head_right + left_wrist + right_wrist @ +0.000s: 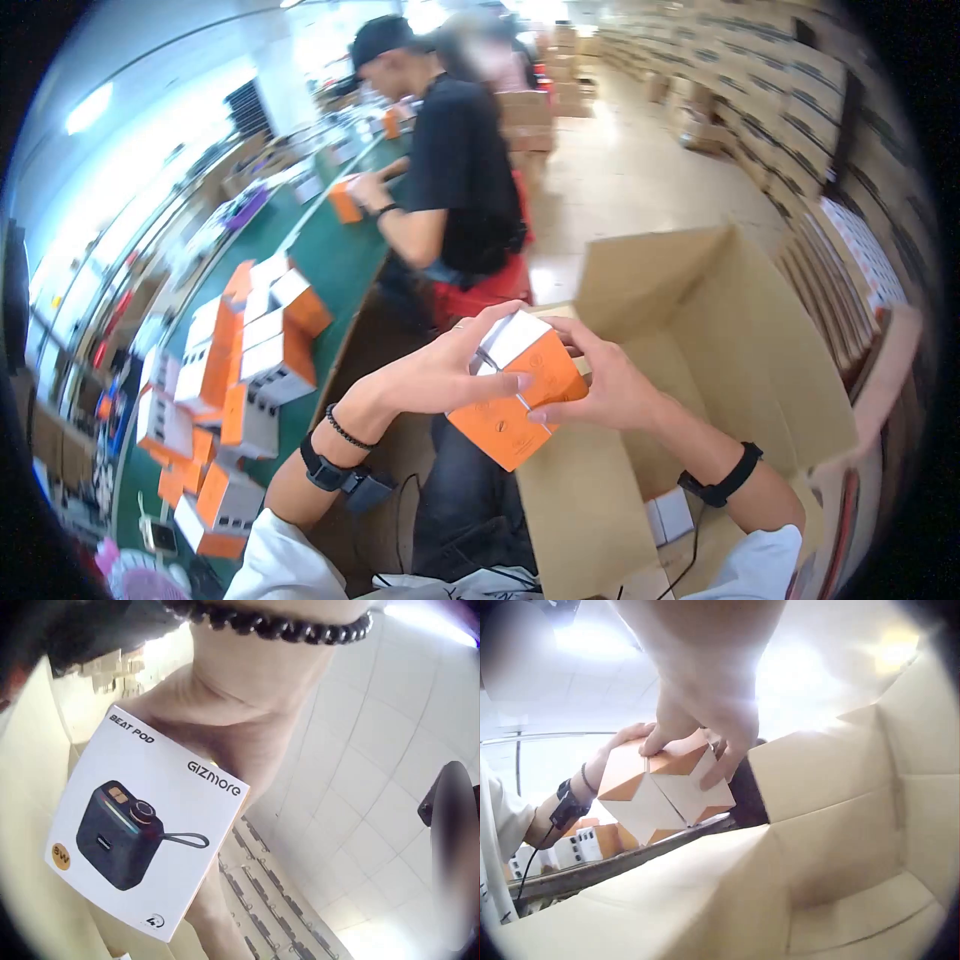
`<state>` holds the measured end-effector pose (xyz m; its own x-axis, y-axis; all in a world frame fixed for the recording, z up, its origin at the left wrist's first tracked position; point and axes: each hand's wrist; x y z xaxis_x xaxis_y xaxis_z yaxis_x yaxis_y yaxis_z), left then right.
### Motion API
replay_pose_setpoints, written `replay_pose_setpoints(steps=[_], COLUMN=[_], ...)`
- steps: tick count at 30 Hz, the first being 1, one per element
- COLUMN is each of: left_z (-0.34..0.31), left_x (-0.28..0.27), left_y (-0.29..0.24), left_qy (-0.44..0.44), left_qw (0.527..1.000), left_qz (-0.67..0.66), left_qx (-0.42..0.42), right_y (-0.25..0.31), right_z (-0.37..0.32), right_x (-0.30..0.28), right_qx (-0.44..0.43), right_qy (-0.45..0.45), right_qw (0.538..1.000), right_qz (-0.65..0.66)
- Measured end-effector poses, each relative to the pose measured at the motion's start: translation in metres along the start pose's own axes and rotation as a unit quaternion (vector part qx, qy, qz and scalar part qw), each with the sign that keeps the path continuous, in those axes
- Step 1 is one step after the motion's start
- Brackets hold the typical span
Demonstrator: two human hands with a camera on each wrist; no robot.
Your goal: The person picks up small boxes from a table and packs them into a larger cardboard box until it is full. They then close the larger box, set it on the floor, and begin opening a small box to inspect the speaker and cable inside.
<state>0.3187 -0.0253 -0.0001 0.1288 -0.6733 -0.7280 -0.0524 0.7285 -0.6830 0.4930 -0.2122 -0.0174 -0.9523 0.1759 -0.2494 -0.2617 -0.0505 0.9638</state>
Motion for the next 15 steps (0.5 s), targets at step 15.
replay_pose_setpoints(steps=[15], left_z=[-0.231], left_x=[0.039], left_y=[0.115], left_qy=[-0.289], left_qw=[0.725], left_qz=[-0.589], left_qx=[0.209], right_y=[-0.108], right_z=[0.101], right_x=[0.142], right_qx=[0.240], right_qy=[0.296], right_qw=[0.681], right_qz=[0.625])
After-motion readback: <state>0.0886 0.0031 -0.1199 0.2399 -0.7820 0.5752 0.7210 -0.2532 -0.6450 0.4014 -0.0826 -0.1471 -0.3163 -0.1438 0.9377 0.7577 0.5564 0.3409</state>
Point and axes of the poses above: each hand's wrist, its own z-axis towards the middle knuckle, its own x-axis out of the palm, y = z × x, and after that the axes turned 15 degrees about z, right-handed
